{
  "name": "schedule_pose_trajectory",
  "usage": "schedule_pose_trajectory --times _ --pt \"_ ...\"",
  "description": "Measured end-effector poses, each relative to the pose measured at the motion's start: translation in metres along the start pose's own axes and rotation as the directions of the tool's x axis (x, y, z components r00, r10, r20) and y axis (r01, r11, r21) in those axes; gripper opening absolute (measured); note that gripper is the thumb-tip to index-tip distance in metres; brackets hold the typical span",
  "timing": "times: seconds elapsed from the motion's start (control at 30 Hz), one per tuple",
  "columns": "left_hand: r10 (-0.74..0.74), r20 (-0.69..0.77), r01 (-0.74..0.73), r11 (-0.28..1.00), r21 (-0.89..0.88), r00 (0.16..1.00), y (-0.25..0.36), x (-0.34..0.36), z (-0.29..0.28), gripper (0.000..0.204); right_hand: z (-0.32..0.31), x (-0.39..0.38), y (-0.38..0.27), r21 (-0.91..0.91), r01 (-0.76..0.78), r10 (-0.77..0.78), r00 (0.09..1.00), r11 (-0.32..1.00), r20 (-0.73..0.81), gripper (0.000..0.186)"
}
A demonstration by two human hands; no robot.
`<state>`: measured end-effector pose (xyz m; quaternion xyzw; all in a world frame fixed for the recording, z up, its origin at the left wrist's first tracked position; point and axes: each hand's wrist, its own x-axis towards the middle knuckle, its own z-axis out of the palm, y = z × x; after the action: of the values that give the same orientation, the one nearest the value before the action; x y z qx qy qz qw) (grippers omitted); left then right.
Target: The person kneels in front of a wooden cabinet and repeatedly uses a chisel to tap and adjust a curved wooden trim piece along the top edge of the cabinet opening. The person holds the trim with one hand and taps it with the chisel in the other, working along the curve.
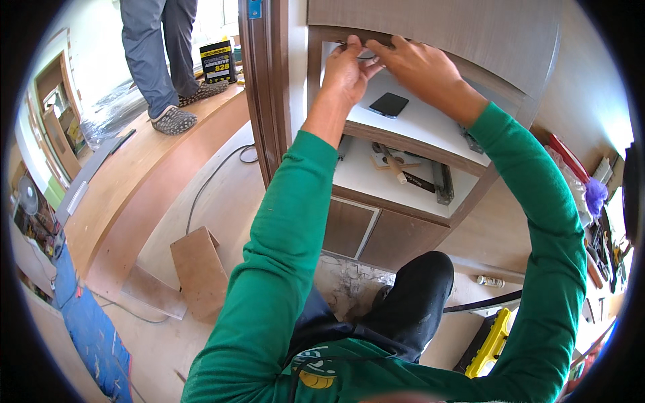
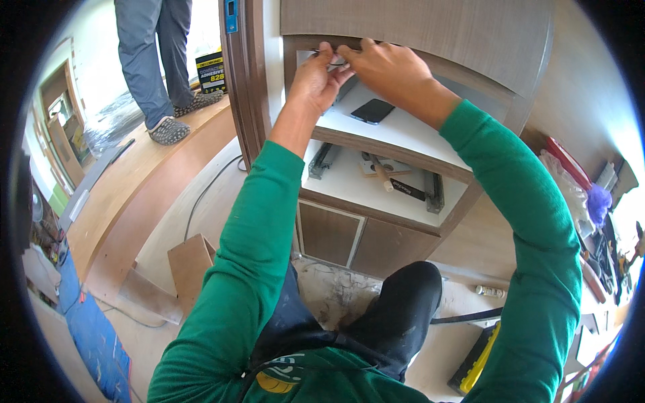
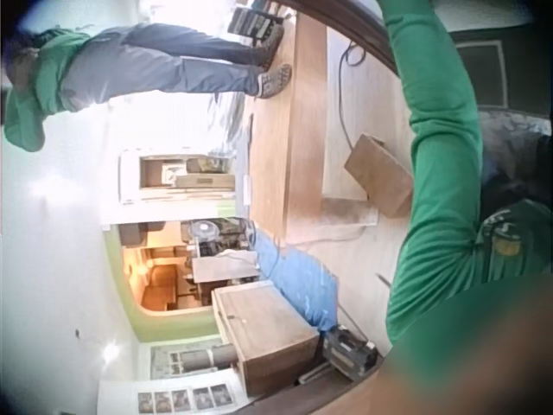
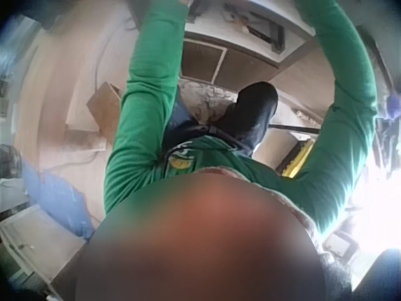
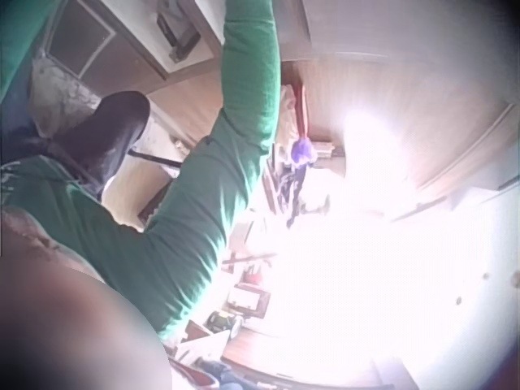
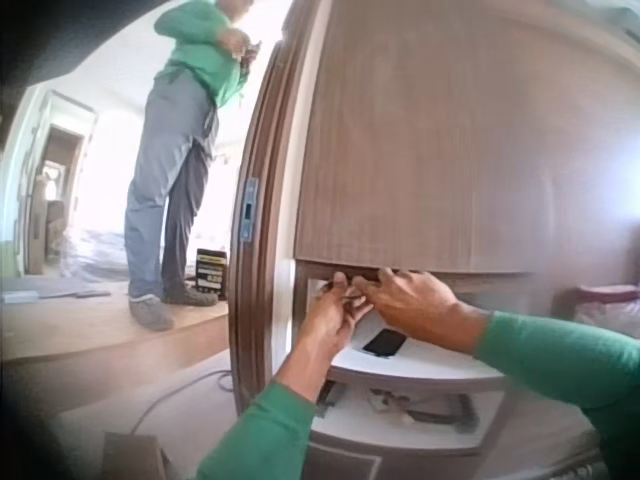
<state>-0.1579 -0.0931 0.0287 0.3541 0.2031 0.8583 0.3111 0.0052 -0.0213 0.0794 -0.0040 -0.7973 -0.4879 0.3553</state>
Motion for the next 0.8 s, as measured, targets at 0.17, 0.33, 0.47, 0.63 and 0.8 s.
schedule_pose_trajectory --times 0.17,0.33,0.47,0.63,0.8 --pt "0.012 0.048 -0.009 0.999 -0.045 0.999 -0.003 -0.008 0.001 0.041 -0.011 -0.007 0.003 0.029 0.006 -0.005 1.0 1.0 -0.007 0.059" --pt "0.06 0.046 -0.059 0.998 -0.03 0.997 0.006 -0.013 -0.003 0.043 -0.009 0.0 -0.005 0.045 -0.028 0.025 0.998 0.999 0.062 0.056" --pt "0.064 0.0 -0.064 0.998 0.0 0.998 0.006 -0.009 -0.002 0.044 -0.007 0.003 -0.008 0.051 -0.048 0.045 0.997 0.998 0.07 0.054" --pt "0.09 0.01 -0.091 0.996 0.016 0.996 0.0 0.001 -0.008 0.047 -0.002 0.005 -0.006 0.07 -0.049 0.043 0.995 0.996 0.095 0.053" --pt "0.052 0.029 -0.053 0.999 0.007 0.998 -0.001 0.006 -0.009 0.039 0.002 0.005 -0.002 0.004 -0.013 0.013 0.997 1.0 0.075 0.058"
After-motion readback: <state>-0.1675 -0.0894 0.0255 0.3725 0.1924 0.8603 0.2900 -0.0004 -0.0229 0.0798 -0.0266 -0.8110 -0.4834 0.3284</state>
